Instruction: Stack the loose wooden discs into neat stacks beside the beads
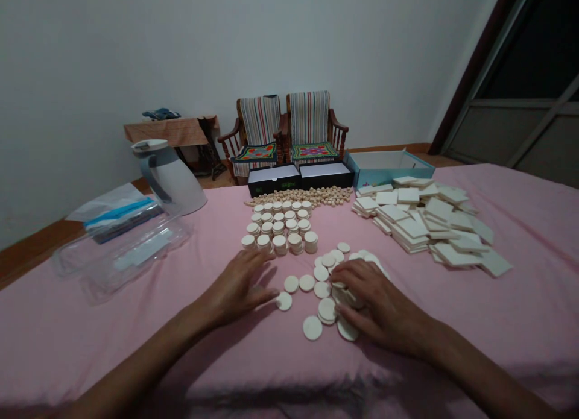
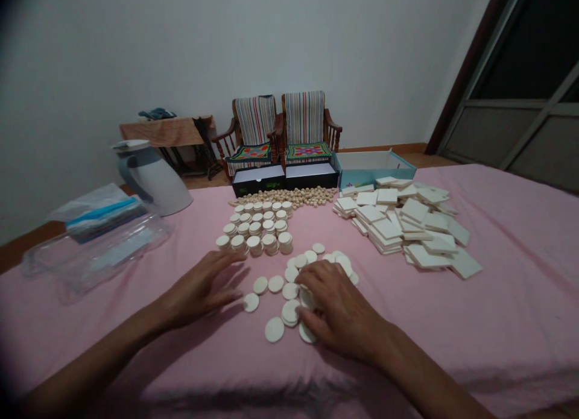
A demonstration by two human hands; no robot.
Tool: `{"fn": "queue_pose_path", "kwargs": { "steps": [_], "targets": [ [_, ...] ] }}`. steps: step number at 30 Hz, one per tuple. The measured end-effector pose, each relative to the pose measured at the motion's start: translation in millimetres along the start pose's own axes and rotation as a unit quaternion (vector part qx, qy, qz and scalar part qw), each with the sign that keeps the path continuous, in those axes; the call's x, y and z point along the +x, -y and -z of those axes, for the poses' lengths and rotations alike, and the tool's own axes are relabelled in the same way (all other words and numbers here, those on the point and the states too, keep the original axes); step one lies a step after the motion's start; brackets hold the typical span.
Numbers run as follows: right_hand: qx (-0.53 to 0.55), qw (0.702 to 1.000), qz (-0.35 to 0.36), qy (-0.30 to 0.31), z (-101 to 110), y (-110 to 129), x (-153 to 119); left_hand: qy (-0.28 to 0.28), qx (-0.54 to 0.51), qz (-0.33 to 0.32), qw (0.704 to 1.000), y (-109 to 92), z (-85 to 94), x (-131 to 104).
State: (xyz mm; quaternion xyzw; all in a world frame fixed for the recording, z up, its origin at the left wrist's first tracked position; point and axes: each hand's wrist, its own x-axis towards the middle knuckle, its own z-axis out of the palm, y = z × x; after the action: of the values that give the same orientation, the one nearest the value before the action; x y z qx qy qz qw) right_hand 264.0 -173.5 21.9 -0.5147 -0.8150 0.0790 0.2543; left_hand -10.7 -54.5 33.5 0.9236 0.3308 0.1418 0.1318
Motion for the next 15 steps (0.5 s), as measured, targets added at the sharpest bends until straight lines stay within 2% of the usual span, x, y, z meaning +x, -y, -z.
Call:
{"fn": "queue_pose_path", "kwargs": {
  "steps": [2,4,8,15],
  "targets": [
    [0.012,0.998,0.028,0.046,-3,10,-3,0.032,0.082,0.077,0.993,17,11.3,-21],
    [0.005,0.996,0.049,0.080,-6,15,-4,0.062,0.121,0.137,0.981,27,15.7,-38],
    [-0.040,0.995,0.037,0.088,-13,10,-2,0.081,0.076,0.121,0.986,20,9.5,-47],
    [-0.082,0.996,0.024,0.039,-7,-7,-2,0.080,-0.001,0.074,0.994,-13,-9.2,-16]
  ]
}}
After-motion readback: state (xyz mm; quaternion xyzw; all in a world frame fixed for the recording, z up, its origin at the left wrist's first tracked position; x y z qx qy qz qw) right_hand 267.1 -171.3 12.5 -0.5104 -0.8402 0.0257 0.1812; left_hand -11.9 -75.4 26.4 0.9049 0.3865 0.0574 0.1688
